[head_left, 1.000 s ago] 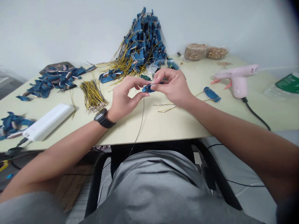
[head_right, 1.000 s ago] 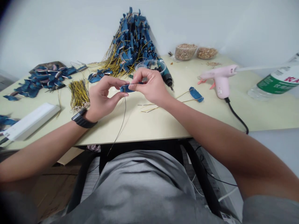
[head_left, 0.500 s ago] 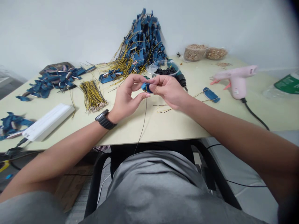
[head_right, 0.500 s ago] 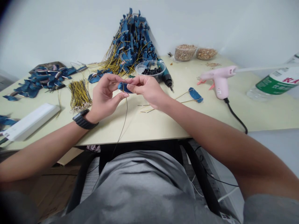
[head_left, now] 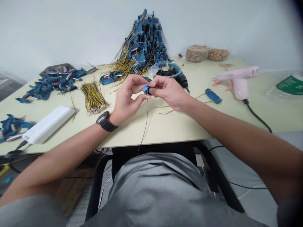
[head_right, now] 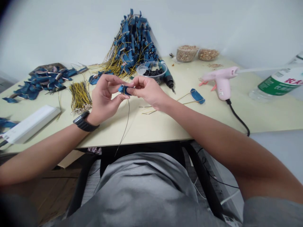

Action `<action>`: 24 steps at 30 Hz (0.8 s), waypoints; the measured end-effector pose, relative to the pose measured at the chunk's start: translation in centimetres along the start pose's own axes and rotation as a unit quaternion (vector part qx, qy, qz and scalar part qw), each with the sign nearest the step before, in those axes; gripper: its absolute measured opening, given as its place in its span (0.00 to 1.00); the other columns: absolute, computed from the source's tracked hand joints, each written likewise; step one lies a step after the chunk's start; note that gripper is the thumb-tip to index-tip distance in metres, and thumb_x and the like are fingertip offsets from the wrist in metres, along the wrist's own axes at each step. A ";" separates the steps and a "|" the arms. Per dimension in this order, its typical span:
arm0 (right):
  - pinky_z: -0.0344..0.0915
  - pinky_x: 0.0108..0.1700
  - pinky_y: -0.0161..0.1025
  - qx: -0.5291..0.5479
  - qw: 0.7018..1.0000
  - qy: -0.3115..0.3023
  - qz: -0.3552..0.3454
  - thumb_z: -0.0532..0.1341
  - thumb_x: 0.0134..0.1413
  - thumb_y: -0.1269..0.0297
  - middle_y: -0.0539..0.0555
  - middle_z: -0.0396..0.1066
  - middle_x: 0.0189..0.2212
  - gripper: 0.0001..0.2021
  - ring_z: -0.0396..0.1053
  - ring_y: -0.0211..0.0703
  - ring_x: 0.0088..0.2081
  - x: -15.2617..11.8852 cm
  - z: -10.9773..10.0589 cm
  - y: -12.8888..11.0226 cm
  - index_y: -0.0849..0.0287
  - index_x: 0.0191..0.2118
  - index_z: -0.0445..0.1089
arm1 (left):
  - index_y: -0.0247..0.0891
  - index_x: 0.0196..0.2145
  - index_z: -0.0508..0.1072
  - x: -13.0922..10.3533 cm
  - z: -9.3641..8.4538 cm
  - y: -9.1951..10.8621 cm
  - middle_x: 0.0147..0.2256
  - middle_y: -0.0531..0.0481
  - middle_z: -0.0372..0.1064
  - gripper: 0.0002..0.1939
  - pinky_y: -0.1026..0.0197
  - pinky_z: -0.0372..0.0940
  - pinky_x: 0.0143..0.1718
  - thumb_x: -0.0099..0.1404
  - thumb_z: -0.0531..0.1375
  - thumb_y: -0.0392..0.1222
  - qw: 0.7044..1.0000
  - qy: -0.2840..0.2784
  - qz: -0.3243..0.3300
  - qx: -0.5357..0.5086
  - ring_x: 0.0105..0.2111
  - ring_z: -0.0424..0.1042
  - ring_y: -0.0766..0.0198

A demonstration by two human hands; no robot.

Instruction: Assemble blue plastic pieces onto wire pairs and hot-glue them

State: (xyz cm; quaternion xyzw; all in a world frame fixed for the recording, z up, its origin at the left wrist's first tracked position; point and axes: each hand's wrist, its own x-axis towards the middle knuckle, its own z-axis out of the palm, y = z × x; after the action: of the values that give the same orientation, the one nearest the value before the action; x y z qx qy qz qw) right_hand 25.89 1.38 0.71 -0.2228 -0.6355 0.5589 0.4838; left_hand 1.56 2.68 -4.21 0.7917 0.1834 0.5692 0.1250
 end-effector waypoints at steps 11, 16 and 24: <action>0.79 0.55 0.46 -0.026 0.999 -0.029 -0.023 0.98 0.45 0.44 0.50 0.81 0.41 0.32 0.79 0.47 0.48 0.2 -0.8 0.2 0.52 0.38 0.80 | 0.55 0.78 0.76 -0.5 -0.6 2.0 0.64 0.42 0.89 0.19 0.36 0.89 0.68 0.96 0.63 0.49 0.984 -0.026 0.136 0.109 0.64 0.93 0.46; 0.82 0.57 0.47 -0.039 0.999 0.000 0.007 0.97 0.45 0.47 0.51 0.82 0.43 0.30 0.80 0.49 0.51 -0.4 -0.4 -0.5 0.51 0.37 0.80 | 0.58 0.79 0.78 0.2 -0.3 1.6 0.62 0.44 0.88 0.23 0.33 0.85 0.72 0.92 0.69 0.52 0.982 -0.024 0.161 0.096 0.63 0.93 0.45; 0.85 0.57 0.47 -0.041 0.999 0.012 0.029 0.96 0.48 0.54 0.50 0.83 0.43 0.27 0.83 0.51 0.52 -0.4 -0.2 -0.6 0.51 0.38 0.79 | 0.58 0.73 0.81 0.6 -0.2 2.1 0.59 0.47 0.92 0.21 0.30 0.84 0.74 0.88 0.75 0.50 0.981 -0.030 0.168 0.086 0.62 0.94 0.43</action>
State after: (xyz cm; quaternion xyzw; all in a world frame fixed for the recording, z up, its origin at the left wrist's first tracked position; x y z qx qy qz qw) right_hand 26.42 0.99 1.10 -0.2676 -0.6455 0.5432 0.4654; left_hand 1.89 1.04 -2.74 0.8358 0.0921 0.5401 -0.0358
